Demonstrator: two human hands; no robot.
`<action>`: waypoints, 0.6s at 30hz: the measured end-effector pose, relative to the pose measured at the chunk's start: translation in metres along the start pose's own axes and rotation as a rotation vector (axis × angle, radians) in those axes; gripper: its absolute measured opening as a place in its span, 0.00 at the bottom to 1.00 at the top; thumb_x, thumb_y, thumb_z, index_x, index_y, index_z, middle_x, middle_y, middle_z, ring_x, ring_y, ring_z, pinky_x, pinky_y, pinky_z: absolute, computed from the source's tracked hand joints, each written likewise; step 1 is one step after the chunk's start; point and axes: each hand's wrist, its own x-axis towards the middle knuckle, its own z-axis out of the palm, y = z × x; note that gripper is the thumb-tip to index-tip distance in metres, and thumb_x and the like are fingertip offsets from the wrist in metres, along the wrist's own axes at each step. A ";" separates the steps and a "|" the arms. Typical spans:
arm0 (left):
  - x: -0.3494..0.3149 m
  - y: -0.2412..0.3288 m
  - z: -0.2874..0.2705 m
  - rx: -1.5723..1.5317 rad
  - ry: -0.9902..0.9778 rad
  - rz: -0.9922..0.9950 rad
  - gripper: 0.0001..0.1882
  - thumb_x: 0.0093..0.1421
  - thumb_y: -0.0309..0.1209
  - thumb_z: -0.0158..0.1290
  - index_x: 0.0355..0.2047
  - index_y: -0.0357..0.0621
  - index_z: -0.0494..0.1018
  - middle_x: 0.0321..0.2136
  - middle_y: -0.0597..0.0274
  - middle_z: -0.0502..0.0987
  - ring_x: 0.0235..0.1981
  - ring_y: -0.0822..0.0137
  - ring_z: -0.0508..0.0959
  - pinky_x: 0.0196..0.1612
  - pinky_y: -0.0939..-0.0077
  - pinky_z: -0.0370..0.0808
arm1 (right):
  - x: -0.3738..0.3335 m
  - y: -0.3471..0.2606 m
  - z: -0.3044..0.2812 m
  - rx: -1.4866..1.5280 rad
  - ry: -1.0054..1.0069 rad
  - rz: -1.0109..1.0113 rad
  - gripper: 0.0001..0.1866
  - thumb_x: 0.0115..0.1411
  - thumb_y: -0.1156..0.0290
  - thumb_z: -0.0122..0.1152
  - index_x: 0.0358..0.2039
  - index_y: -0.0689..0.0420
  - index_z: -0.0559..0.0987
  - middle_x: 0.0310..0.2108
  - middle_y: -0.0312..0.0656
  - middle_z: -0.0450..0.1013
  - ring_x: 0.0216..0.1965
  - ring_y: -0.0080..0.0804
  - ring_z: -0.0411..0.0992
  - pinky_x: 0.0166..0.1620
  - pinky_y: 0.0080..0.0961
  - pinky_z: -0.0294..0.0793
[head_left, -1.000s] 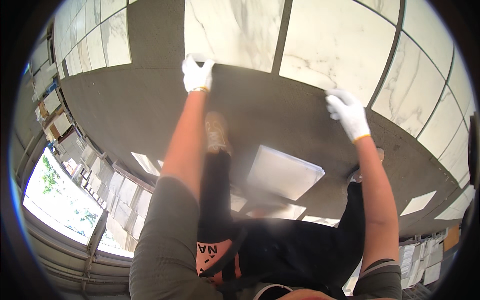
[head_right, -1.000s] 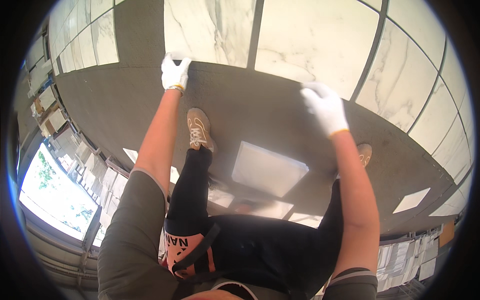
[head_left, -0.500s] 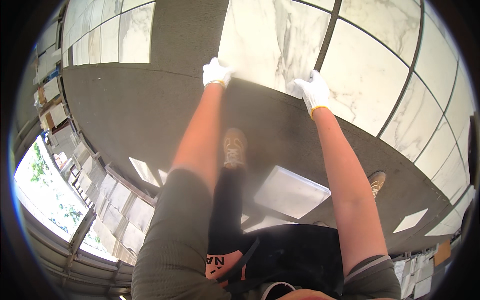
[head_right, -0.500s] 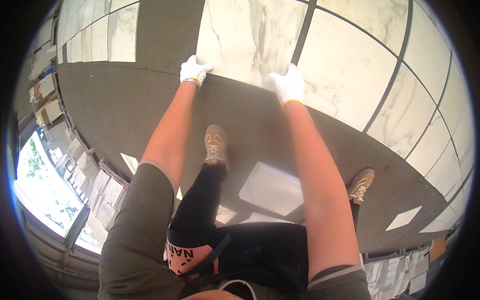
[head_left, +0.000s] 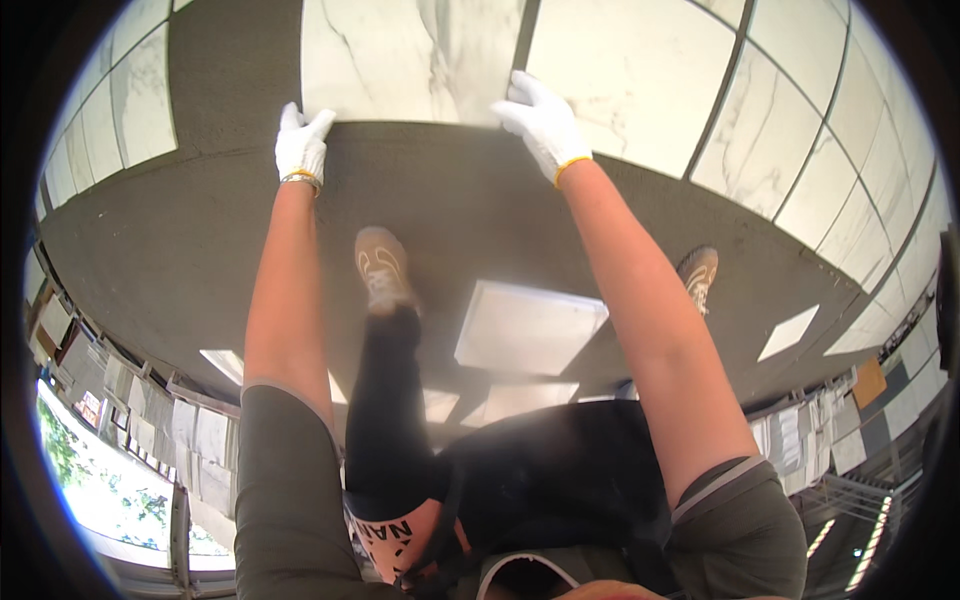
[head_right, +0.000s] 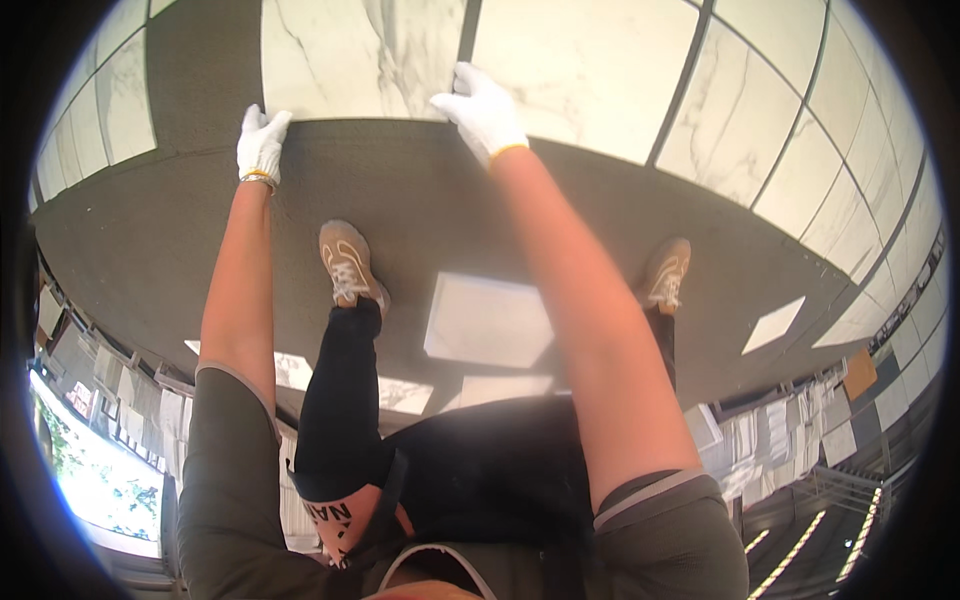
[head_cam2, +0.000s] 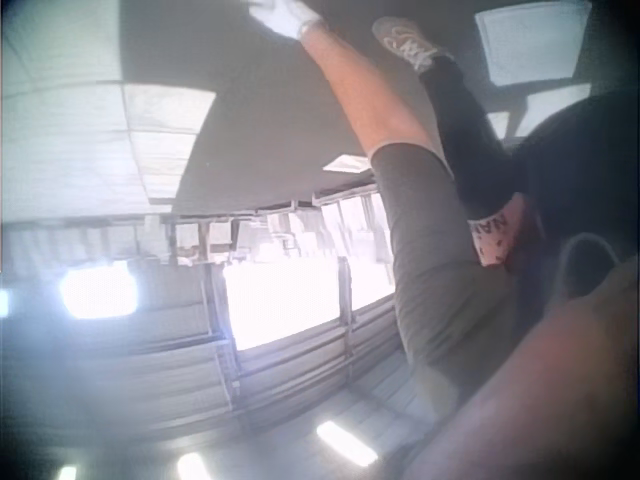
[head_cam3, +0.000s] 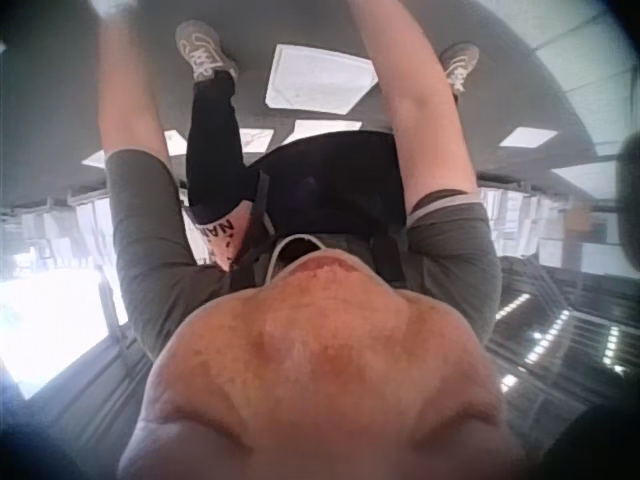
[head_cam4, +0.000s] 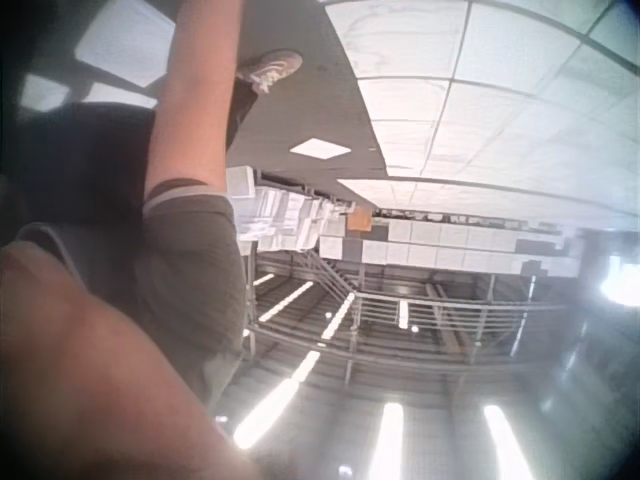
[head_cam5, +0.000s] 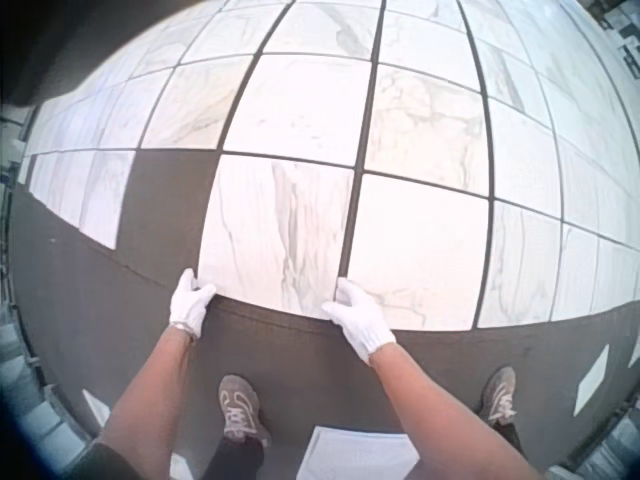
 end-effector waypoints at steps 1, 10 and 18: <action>-0.016 -0.009 0.007 -0.199 0.075 0.010 0.41 0.53 0.36 0.65 0.63 0.29 0.61 0.58 0.39 0.71 0.56 0.53 0.74 0.55 0.66 0.74 | -0.011 0.006 -0.014 0.072 -0.034 0.053 0.32 0.57 0.63 0.67 0.58 0.66 0.72 0.46 0.47 0.77 0.47 0.37 0.76 0.49 0.31 0.76; -0.227 -0.120 0.083 0.534 -0.833 0.035 0.14 0.64 0.37 0.55 0.43 0.39 0.75 0.27 0.59 0.77 0.27 0.64 0.78 0.31 0.70 0.77 | -0.185 0.216 -0.185 0.246 0.529 0.552 0.16 0.61 0.73 0.62 0.51 0.58 0.77 0.37 0.43 0.79 0.29 0.34 0.77 0.31 0.31 0.79; -0.345 -0.131 0.153 0.617 -0.699 -0.507 0.42 0.59 0.59 0.50 0.50 0.24 0.72 0.47 0.38 0.78 0.50 0.53 0.80 0.46 0.65 0.76 | -0.304 0.351 -0.158 0.196 0.595 0.838 0.34 0.57 0.54 0.70 0.55 0.68 0.73 0.54 0.46 0.74 0.53 0.35 0.72 0.57 0.29 0.67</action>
